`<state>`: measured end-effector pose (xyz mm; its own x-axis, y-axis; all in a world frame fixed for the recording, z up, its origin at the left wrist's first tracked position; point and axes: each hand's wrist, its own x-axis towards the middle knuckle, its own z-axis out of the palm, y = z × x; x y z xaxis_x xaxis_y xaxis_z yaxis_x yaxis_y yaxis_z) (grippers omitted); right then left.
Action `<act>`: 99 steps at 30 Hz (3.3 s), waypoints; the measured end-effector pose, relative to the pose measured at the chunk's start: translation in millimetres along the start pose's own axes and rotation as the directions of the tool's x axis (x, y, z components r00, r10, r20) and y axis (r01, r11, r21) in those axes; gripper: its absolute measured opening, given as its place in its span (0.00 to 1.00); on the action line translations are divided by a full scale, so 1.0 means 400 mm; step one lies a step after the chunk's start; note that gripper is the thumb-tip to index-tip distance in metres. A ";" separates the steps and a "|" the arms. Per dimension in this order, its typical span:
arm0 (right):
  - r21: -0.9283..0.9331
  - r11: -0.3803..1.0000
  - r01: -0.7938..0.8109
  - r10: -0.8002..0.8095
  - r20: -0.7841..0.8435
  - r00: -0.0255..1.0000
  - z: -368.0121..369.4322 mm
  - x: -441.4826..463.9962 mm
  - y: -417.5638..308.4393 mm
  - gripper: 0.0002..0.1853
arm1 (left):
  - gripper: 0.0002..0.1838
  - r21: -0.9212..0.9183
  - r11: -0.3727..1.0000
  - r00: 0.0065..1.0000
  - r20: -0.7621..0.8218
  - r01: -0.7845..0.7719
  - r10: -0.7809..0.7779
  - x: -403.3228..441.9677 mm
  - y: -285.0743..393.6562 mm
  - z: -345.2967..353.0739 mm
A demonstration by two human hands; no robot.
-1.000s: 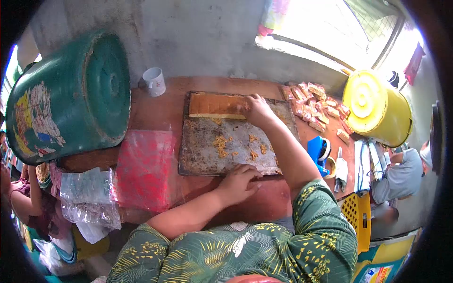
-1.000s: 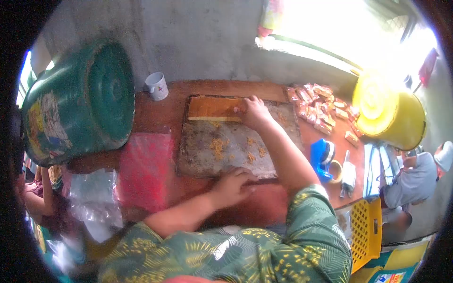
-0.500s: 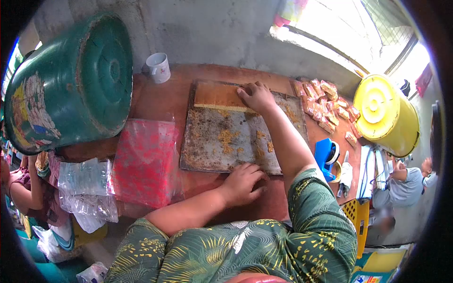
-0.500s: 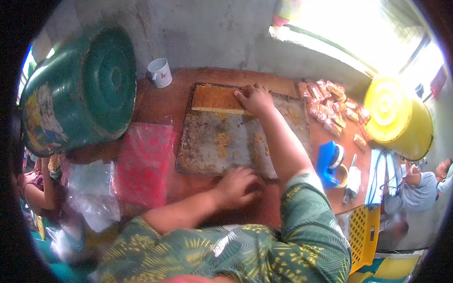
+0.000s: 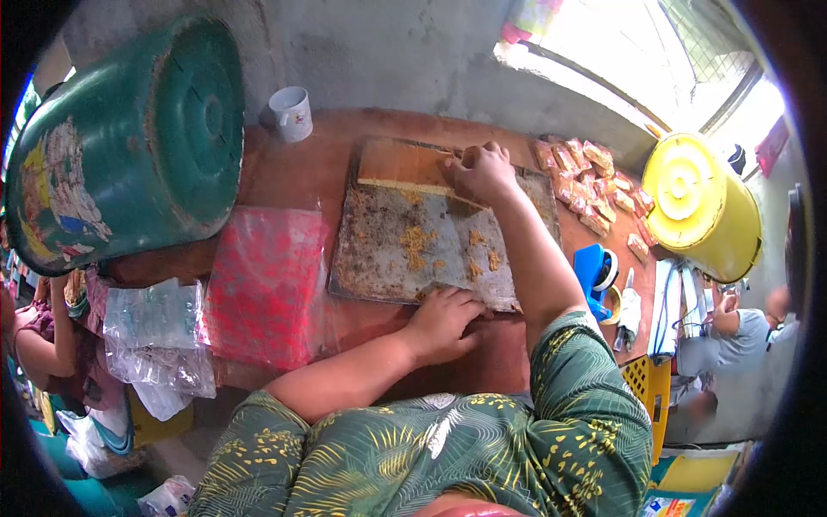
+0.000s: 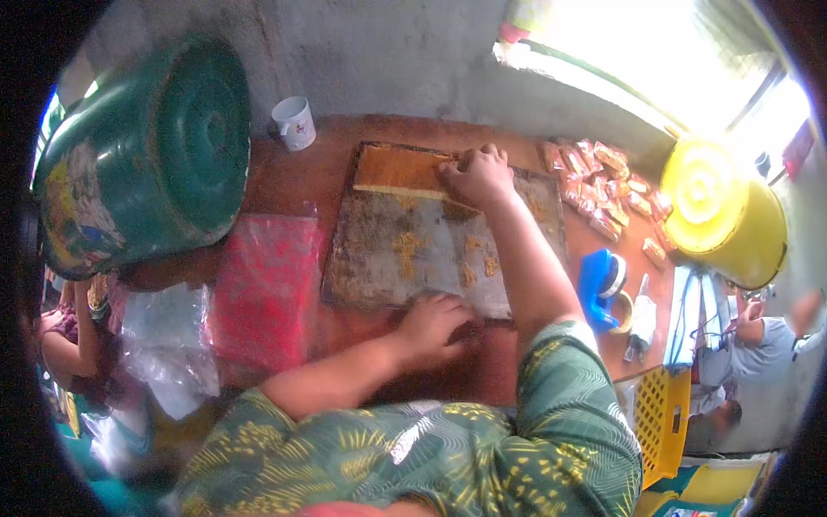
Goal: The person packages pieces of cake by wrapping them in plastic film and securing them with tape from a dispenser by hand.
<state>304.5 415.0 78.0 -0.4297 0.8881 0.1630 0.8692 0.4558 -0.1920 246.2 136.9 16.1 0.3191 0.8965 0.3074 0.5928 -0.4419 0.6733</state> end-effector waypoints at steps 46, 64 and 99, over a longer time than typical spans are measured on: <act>0.105 0.968 0.229 -0.221 -0.084 0.972 0.104 0.078 -0.149 0.32 | 0.16 -0.100 0.990 0.991 -0.105 -0.095 0.084 0.001 -0.012 0.009; 0.408 0.839 0.360 -0.358 -0.084 0.930 -0.067 -0.099 -0.089 0.28 | 0.18 -0.088 0.995 0.997 -0.076 -0.041 0.034 -0.001 -0.010 0.011; 0.014 0.911 0.411 -0.405 -0.147 0.902 0.159 0.103 -0.294 0.37 | 0.24 0.028 0.999 0.998 0.054 0.039 -0.041 -0.005 0.008 0.004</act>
<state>169.1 401.7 45.7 -0.7038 0.6083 0.3670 0.6120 0.7815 -0.1215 248.6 133.5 16.5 0.3337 0.9108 0.2432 0.6255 -0.4069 0.6657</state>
